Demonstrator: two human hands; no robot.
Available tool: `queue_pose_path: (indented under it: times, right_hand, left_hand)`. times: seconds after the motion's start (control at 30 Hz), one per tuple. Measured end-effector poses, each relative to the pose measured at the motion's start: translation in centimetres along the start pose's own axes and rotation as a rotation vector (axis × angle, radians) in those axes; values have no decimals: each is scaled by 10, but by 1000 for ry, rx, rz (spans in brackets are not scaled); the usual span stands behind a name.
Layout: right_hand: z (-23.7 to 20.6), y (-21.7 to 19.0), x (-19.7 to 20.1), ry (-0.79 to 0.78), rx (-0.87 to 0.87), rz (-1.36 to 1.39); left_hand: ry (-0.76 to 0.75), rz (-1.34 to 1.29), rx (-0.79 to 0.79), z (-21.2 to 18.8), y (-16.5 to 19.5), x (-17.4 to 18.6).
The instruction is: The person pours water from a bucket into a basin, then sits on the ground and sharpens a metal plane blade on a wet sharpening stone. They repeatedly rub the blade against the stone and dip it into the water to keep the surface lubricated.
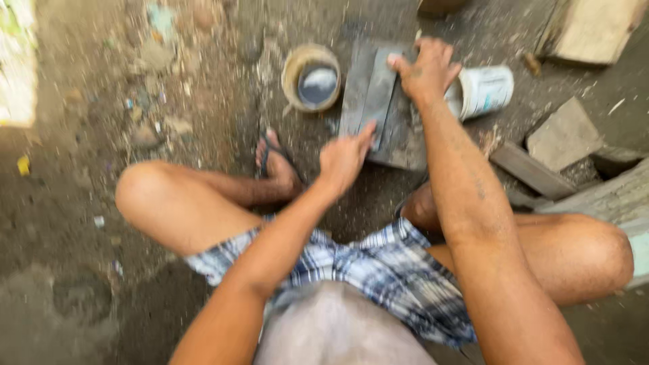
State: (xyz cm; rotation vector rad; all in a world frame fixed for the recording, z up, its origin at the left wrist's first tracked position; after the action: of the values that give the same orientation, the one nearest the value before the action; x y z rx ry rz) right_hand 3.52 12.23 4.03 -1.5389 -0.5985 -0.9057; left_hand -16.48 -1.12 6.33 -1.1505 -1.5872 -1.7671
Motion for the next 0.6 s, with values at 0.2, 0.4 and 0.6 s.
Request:
queue_pose_path:
  times: [0.2, 0.4, 0.6]
  right_hand:
    - [-3, 7, -7, -72, -56, -11]
    - [-3, 11, -7, -86, -105, -43]
    - [-2, 5, -4, -56, -54, 38]
  left_hand:
    - [27, 125, 25, 9, 0, 3]
    - [-182, 140, 96, 6, -7, -9]
    - [-59, 23, 30, 15, -2, 2]
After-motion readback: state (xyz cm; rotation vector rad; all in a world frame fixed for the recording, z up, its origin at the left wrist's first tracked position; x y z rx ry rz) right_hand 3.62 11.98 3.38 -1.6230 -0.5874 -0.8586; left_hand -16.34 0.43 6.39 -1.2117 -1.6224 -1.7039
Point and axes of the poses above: each hand's wrist, its own z-axis towards the middle knuckle, its own x-axis out of the back of the hand, y = z × x, the point moved 10 cm from there along z, towards the middle knuckle, and after that the axes turned 2 degrees about x, right-handed, at the moved point
